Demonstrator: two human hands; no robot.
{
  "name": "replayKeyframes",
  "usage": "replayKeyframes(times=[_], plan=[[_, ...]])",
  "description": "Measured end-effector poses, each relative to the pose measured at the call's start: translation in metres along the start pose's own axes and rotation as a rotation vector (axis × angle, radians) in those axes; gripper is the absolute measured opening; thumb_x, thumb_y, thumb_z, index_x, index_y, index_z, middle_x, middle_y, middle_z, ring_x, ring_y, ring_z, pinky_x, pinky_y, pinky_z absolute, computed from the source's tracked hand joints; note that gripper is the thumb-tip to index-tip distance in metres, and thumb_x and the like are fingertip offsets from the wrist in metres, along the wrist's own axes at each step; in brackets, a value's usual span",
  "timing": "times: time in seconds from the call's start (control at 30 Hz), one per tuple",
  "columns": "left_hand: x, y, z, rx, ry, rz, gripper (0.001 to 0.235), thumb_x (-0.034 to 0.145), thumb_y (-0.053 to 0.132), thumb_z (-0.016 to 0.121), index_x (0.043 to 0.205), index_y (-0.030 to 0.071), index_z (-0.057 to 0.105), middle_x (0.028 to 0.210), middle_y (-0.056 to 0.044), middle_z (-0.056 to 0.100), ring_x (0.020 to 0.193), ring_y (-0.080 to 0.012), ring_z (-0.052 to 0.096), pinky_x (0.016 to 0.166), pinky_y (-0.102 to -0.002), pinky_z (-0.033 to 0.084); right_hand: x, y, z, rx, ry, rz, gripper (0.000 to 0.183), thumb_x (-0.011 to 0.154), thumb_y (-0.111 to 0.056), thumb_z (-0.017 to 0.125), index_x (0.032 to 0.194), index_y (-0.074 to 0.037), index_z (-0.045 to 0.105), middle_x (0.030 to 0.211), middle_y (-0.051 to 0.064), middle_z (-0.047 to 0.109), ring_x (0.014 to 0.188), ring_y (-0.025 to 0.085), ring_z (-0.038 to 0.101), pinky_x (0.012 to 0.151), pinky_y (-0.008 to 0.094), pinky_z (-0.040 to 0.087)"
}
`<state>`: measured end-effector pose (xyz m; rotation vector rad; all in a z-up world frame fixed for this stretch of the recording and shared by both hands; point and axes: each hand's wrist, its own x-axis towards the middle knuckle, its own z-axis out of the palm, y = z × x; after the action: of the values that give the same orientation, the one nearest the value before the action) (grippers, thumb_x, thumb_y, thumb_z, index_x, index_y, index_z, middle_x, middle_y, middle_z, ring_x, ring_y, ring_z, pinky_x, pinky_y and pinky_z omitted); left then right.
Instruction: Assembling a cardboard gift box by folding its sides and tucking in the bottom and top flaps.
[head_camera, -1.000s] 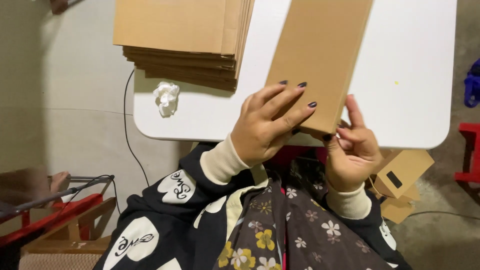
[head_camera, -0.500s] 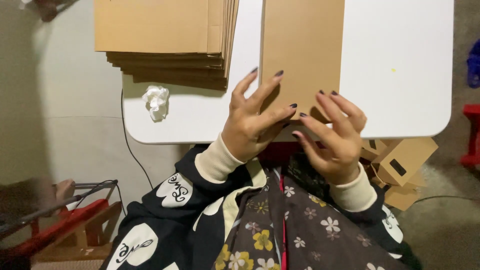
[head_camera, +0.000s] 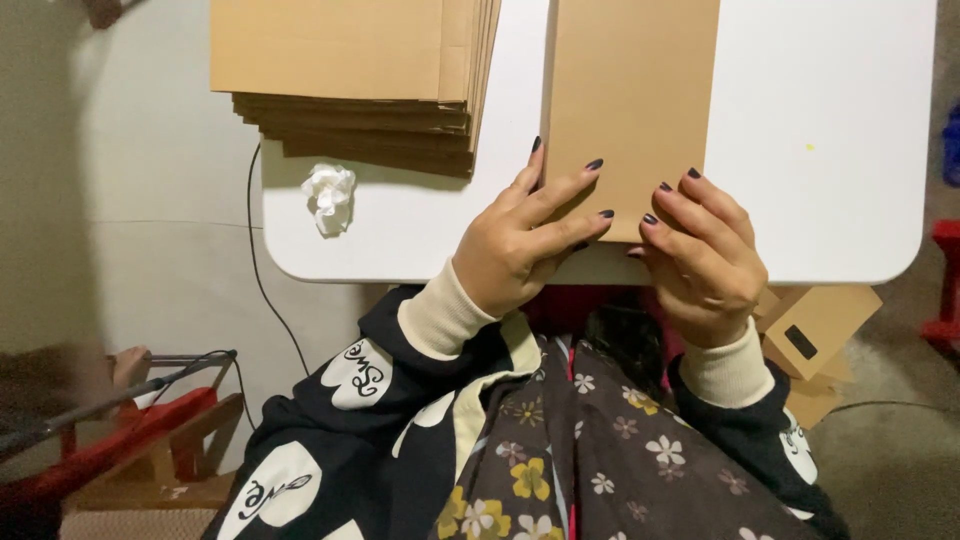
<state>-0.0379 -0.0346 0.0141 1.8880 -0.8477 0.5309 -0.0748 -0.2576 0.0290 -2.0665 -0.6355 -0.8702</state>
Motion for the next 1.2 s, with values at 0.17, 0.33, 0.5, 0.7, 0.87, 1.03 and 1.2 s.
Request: replayKeyframes(times=[0.17,0.33,0.5,0.7,0.87,1.03,1.2], plan=[[-0.013,-0.008,-0.023,-0.115,-0.16,0.004,0.029,0.109,0.011,0.056,0.137,0.016,0.064,0.154,-0.01,0.051,0.141,-0.0385,0.058,0.129,-0.062,0.037,-0.016,0.007,-0.011,0.252,-0.11,0.158,0.035,0.091,0.016,0.072,0.124,0.013,0.063,0.16,0.04,0.033,0.132,0.048,0.053,0.106,0.051,0.052],[-0.005,0.0,-0.032,-0.198,-0.257,0.017,0.028,0.111,-0.003,0.053,0.139,0.002,0.055,0.155,-0.021,0.047,0.146,-0.0396,0.054,0.131,-0.067,0.037,-0.019,0.003,-0.011,0.208,-0.128,0.192,0.036,0.087,0.029,0.069,0.119,0.012,0.063,0.154,0.044,0.038,0.142,0.055,0.051,0.121,0.056,0.05],[-0.005,0.001,-0.033,-0.206,-0.238,0.036,0.026,0.11,-0.007,0.051,0.134,-0.001,0.055,0.151,-0.024,0.049,0.144,-0.04,0.054,0.128,-0.068,0.039,-0.016,-0.002,-0.009,0.178,-0.091,0.198,0.03,0.088,0.03,0.068,0.114,0.016,0.065,0.147,0.048,0.042,0.141,0.054,0.051,0.12,0.055,0.049],[-0.006,0.007,-0.042,-0.354,-0.083,-0.07,0.02,0.097,-0.016,0.065,0.109,-0.001,0.06,0.147,-0.031,0.048,0.134,-0.0455,0.062,0.111,-0.044,0.058,-0.024,0.008,-0.01,0.211,-0.082,0.207,0.03,0.083,0.032,0.067,0.109,0.019,0.063,0.147,0.049,0.043,0.14,0.056,0.051,0.123,0.055,0.046],[-0.008,0.005,-0.04,-0.379,-0.095,-0.09,0.017,0.1,-0.016,0.061,0.105,0.0,0.061,0.145,-0.028,0.052,0.137,-0.0446,0.058,0.116,-0.046,0.056,-0.022,0.006,-0.011,0.198,-0.091,0.171,0.027,0.086,0.031,0.069,0.11,0.02,0.063,0.146,0.049,0.043,0.142,0.056,0.049,0.122,0.058,0.047],[-0.006,0.006,-0.04,-0.372,-0.067,-0.083,0.021,0.096,-0.021,0.061,0.098,0.0,0.063,0.14,-0.027,0.056,0.135,-0.0453,0.059,0.117,-0.049,0.055,-0.023,0.007,-0.01,0.206,-0.075,0.173,0.025,0.087,0.03,0.071,0.109,0.02,0.064,0.147,0.049,0.042,0.141,0.056,0.05,0.122,0.057,0.048],[-0.006,0.017,-0.046,-0.244,0.037,-0.171,0.031,0.089,-0.002,0.065,0.119,0.004,0.058,0.143,-0.021,0.049,0.132,-0.0386,0.058,0.119,-0.052,0.054,-0.027,0.009,-0.01,0.196,-0.077,0.209,0.024,0.09,0.025,0.075,0.112,0.019,0.065,0.149,0.045,0.045,0.142,0.048,0.051,0.122,0.045,0.046]])
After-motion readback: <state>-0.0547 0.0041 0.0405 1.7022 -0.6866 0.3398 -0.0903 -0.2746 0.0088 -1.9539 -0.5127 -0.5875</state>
